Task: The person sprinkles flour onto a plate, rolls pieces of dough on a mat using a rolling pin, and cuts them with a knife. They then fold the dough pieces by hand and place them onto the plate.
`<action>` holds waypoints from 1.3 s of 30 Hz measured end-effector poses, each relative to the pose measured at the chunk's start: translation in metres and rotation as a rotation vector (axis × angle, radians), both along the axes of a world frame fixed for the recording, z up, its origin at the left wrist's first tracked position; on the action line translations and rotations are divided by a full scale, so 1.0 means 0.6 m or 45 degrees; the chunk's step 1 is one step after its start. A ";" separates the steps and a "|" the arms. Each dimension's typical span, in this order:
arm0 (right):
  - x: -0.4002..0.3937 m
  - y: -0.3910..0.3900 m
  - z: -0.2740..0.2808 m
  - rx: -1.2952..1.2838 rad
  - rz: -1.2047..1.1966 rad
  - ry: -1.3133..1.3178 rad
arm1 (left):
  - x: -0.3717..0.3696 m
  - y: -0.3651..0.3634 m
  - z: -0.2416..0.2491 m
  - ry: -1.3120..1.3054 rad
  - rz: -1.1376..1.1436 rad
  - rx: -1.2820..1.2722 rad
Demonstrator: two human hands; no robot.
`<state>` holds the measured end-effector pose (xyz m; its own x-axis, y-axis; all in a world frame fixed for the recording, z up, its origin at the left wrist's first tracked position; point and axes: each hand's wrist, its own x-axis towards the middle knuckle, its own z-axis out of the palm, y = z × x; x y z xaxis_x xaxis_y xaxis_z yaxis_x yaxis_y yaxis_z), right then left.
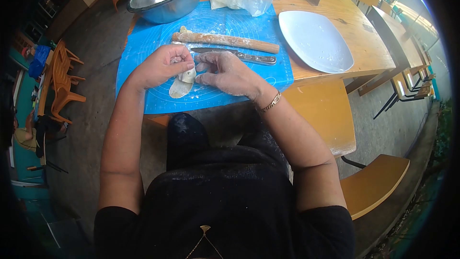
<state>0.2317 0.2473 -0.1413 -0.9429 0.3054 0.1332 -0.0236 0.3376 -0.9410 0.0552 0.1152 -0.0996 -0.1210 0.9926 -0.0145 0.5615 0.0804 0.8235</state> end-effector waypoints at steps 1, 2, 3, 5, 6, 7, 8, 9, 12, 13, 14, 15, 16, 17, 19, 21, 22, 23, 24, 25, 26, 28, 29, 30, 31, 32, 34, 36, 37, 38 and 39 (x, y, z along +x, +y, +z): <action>-0.004 0.001 0.002 -0.201 0.150 0.032 | -0.002 0.000 0.002 -0.133 -0.036 0.060; -0.006 -0.001 0.007 -0.402 0.301 0.064 | 0.000 0.000 0.004 -0.133 -0.037 0.060; -0.006 -0.007 0.014 -0.403 0.300 0.063 | 0.003 0.000 0.007 -0.181 0.014 0.066; -0.002 -0.019 0.030 -0.629 0.263 0.084 | 0.013 -0.003 0.016 -0.232 0.066 0.076; -0.002 -0.017 0.029 -0.626 0.262 0.084 | 0.020 -0.005 0.022 -0.346 0.077 0.084; -0.002 -0.014 0.026 -0.738 0.236 0.054 | 0.025 -0.006 0.025 -0.461 0.087 0.092; 0.000 -0.010 0.025 -0.849 0.208 0.025 | 0.029 -0.005 0.024 -0.462 0.083 0.095; 0.002 -0.007 0.026 -0.846 0.204 0.025 | 0.032 -0.003 0.022 -0.484 0.098 0.108; 0.017 0.006 0.030 -0.845 0.125 0.034 | 0.046 0.005 0.008 -0.654 0.064 0.162; 0.026 0.010 0.035 -0.821 0.133 0.032 | 0.052 0.010 0.002 -0.798 0.020 0.201; 0.036 0.015 0.040 -0.796 0.139 0.029 | 0.059 0.015 -0.002 -0.802 0.001 0.199; 0.046 0.021 0.045 -0.792 0.122 0.031 | 0.065 0.020 -0.004 -0.856 0.027 0.229; 0.056 0.027 0.050 -0.705 0.095 0.022 | 0.072 0.025 -0.006 -0.910 0.055 0.258; 0.066 0.032 0.055 -0.619 0.070 0.010 | 0.079 0.030 -0.006 -0.914 0.042 0.256; 0.088 0.044 0.068 -0.632 0.004 0.021 | 0.095 0.039 -0.003 -0.954 0.040 0.209; 0.106 0.061 0.079 -0.610 -0.133 0.024 | 0.111 0.050 -0.001 -0.966 0.003 0.193; 0.114 0.070 0.080 -0.570 -0.159 0.033 | 0.120 0.056 -0.001 -0.978 -0.027 0.177; 0.123 0.080 0.084 -0.569 -0.166 0.033 | 0.129 0.063 0.000 -0.980 -0.034 0.175; 0.132 0.091 0.089 -0.497 -0.191 0.016 | 0.139 0.069 0.001 -0.891 0.012 0.189; 0.141 0.101 0.097 -0.423 -0.214 -0.001 | 0.145 0.074 0.002 -0.801 0.058 0.205; 0.150 0.107 0.111 -0.318 -0.248 -0.023 | 0.146 0.076 0.000 -0.803 0.052 0.206; 0.167 0.142 0.122 -0.058 -0.348 -0.040 | 0.144 0.073 -0.005 -0.668 0.093 0.220; 0.175 0.156 0.131 0.014 -0.401 -0.068 | 0.140 0.067 -0.006 -0.667 0.088 0.218; 0.178 0.175 0.132 0.222 -0.458 -0.066 | 0.134 0.059 -0.007 -0.520 0.104 0.195; 0.182 0.186 0.136 0.328 -0.560 -0.113 | 0.128 0.051 -0.008 -0.372 0.120 0.172; 0.183 0.202 0.140 0.377 -0.576 -0.174 | 0.123 0.041 -0.009 -0.372 0.117 0.171; 0.182 0.222 0.142 0.423 -0.591 -0.235 | 0.113 0.018 -0.011 -0.397 0.134 0.173; 0.176 0.232 0.139 0.483 -0.690 -0.296 | 0.104 -0.002 -0.010 -0.355 0.173 0.168; 0.174 0.247 0.129 0.482 -0.686 -0.295 | 0.099 -0.013 -0.010 -0.316 0.211 0.165; 0.176 0.270 0.110 0.558 -0.698 -0.368 | 0.092 -0.025 -0.012 -0.290 0.232 0.148; 0.181 0.292 0.088 0.634 -0.710 -0.442 | 0.087 -0.036 -0.012 -0.289 0.233 0.148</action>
